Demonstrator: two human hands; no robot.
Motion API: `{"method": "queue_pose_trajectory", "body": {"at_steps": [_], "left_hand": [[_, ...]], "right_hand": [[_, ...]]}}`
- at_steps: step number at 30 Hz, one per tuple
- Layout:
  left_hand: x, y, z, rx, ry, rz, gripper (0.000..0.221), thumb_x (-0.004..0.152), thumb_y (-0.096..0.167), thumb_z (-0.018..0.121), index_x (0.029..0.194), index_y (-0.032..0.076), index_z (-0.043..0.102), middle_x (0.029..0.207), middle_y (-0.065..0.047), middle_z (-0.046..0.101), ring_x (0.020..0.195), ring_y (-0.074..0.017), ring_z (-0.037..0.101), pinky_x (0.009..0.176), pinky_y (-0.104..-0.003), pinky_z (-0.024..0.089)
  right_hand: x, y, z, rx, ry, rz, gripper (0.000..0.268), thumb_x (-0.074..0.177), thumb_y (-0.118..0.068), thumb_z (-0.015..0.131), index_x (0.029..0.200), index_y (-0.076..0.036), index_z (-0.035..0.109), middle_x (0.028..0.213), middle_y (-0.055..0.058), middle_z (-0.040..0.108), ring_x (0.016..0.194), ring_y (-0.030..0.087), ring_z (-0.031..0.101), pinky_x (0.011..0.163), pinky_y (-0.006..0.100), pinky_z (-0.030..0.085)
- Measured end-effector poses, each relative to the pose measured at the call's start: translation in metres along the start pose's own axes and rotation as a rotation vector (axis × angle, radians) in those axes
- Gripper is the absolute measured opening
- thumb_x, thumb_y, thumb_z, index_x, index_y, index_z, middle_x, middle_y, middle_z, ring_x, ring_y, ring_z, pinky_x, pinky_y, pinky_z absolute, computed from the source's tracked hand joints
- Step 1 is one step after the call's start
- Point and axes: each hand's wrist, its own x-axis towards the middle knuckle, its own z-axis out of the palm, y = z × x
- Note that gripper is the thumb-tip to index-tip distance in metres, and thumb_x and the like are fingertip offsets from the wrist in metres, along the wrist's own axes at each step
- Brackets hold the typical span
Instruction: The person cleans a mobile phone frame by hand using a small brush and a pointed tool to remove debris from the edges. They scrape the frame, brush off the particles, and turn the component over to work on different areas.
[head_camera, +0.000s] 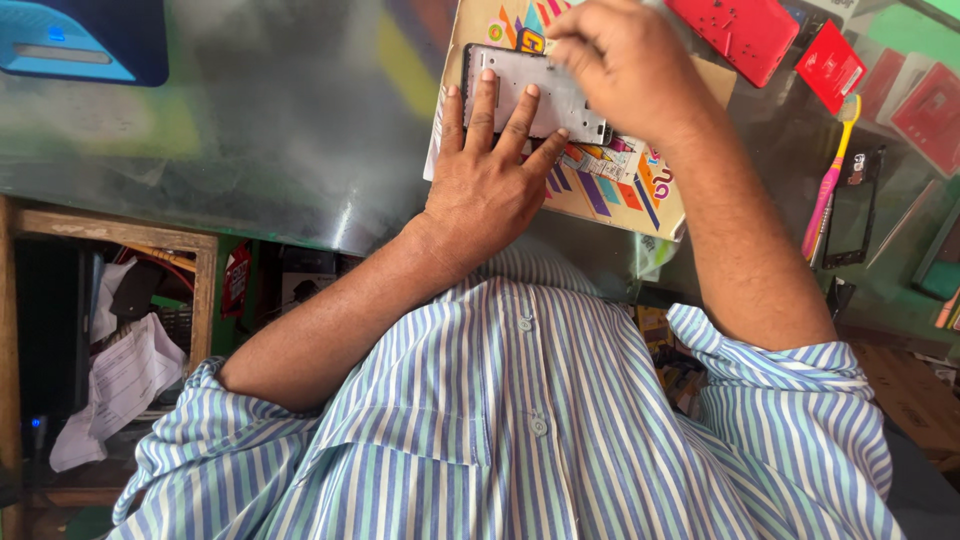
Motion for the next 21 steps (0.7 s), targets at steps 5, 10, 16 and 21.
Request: {"method": "queue_pose_trajectory", "body": {"at_steps": [5,10,16,21], "left_hand": [[-0.004,0.0,0.002,0.004,-0.008,0.012,0.06,0.087,0.041,0.08,0.142,0.02,0.068,0.158,-0.023,0.045,0.147,-0.0576,0.029,0.117,-0.077,0.019],[0.0,-0.002,-0.002,0.025,0.012,0.009,0.057,0.089,0.039,0.08,0.141,0.02,0.068,0.158,-0.022,0.046,0.147,-0.0569,0.03,0.117,-0.077,0.02],[0.001,0.0,-0.001,0.005,0.01,0.0,0.06,0.087,0.041,0.08,0.142,0.02,0.068,0.157,-0.024,0.046,0.145,-0.0575,0.034,0.116,-0.077,0.022],[0.0,0.0,-0.002,0.001,0.003,-0.009,0.057,0.087,0.04,0.08,0.14,0.021,0.069,0.157,-0.022,0.046,0.146,-0.0566,0.032,0.116,-0.078,0.021]], "right_hand": [[0.001,-0.01,0.012,-0.223,0.014,-0.133,0.01,0.104,-0.014,0.076,0.108,-0.005,0.072,0.101,0.01,0.071,0.089,0.029,0.07,0.074,0.041,0.056],[0.01,-0.014,0.013,-0.445,-0.014,-0.304,0.014,0.094,-0.006,0.075,0.098,-0.004,0.061,0.091,0.011,0.061,0.086,0.028,0.068,0.073,0.039,0.055],[0.008,-0.005,0.018,-0.479,-0.019,-0.311,0.022,0.089,-0.008,0.074,0.095,-0.002,0.054,0.089,0.012,0.058,0.084,0.029,0.065,0.07,0.039,0.054],[0.013,-0.003,0.007,0.069,0.102,-0.081,0.013,0.112,-0.005,0.061,0.102,0.002,0.061,0.091,0.012,0.066,0.082,0.023,0.066,0.071,0.035,0.053]]}}
